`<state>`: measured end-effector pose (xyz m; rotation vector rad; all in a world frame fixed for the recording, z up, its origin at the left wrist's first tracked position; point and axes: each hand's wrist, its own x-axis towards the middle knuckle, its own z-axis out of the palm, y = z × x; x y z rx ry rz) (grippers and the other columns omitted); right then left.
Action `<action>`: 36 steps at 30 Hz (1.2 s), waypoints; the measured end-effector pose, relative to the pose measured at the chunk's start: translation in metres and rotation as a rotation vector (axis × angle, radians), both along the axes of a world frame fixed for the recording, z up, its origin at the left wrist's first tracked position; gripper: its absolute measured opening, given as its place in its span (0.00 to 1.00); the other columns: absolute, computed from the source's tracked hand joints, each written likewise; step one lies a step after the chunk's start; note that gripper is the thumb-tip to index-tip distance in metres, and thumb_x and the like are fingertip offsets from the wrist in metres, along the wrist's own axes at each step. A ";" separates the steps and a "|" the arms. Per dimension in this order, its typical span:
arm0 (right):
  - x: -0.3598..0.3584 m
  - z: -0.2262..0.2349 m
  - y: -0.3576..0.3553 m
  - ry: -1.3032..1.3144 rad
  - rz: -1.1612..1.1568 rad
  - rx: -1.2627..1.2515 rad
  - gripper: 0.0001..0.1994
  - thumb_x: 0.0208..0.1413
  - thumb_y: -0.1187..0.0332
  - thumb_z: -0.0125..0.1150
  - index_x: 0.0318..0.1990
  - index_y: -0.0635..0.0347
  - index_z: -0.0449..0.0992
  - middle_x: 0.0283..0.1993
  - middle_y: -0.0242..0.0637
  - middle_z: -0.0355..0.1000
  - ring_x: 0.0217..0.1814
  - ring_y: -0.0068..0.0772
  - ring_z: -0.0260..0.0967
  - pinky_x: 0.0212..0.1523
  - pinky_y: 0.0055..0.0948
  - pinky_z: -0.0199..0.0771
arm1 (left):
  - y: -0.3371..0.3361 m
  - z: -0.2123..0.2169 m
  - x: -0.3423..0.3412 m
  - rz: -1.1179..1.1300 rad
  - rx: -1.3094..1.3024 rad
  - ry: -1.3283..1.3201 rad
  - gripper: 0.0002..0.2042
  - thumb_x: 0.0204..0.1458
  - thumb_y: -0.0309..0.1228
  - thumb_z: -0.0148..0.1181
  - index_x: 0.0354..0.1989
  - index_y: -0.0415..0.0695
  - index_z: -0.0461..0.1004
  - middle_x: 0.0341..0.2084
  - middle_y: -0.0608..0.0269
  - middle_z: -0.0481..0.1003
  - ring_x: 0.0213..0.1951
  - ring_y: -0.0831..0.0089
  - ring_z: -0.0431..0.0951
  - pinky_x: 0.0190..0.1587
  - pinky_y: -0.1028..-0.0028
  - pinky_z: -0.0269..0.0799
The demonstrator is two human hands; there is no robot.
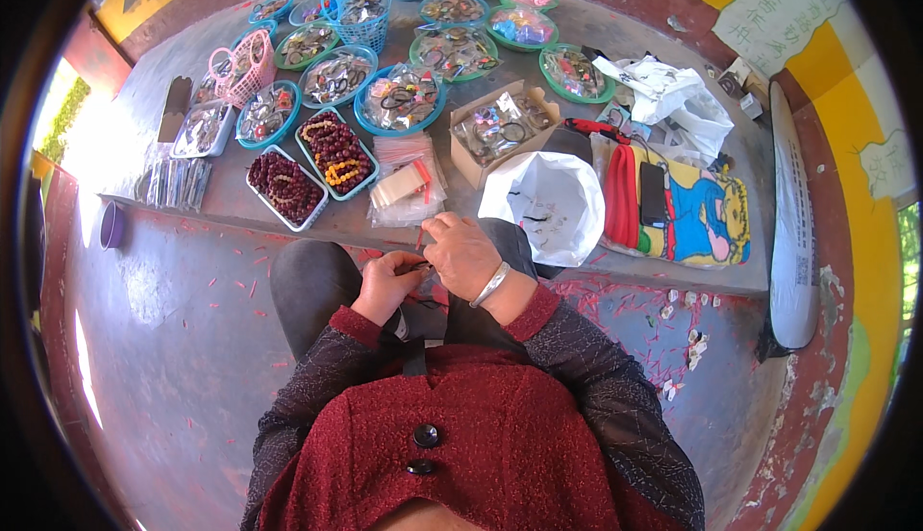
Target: The person sits on the floor and organizes small craft items, including beads and hair accessories, into plastic bags and a white paper bag. They handle the items by hand, picking them up from the floor and placing them into containers.
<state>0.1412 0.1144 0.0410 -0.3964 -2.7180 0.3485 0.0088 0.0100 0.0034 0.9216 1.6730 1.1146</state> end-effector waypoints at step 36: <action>-0.004 -0.004 0.000 -0.017 0.117 -0.009 0.07 0.43 0.68 0.54 0.28 0.57 0.77 0.48 0.40 0.67 0.55 0.41 0.59 0.49 0.38 0.61 | -0.004 -0.002 -0.001 0.053 0.184 -0.042 0.10 0.52 0.27 0.50 0.34 0.33 0.75 0.22 0.64 0.75 0.26 0.81 0.73 0.31 0.80 0.69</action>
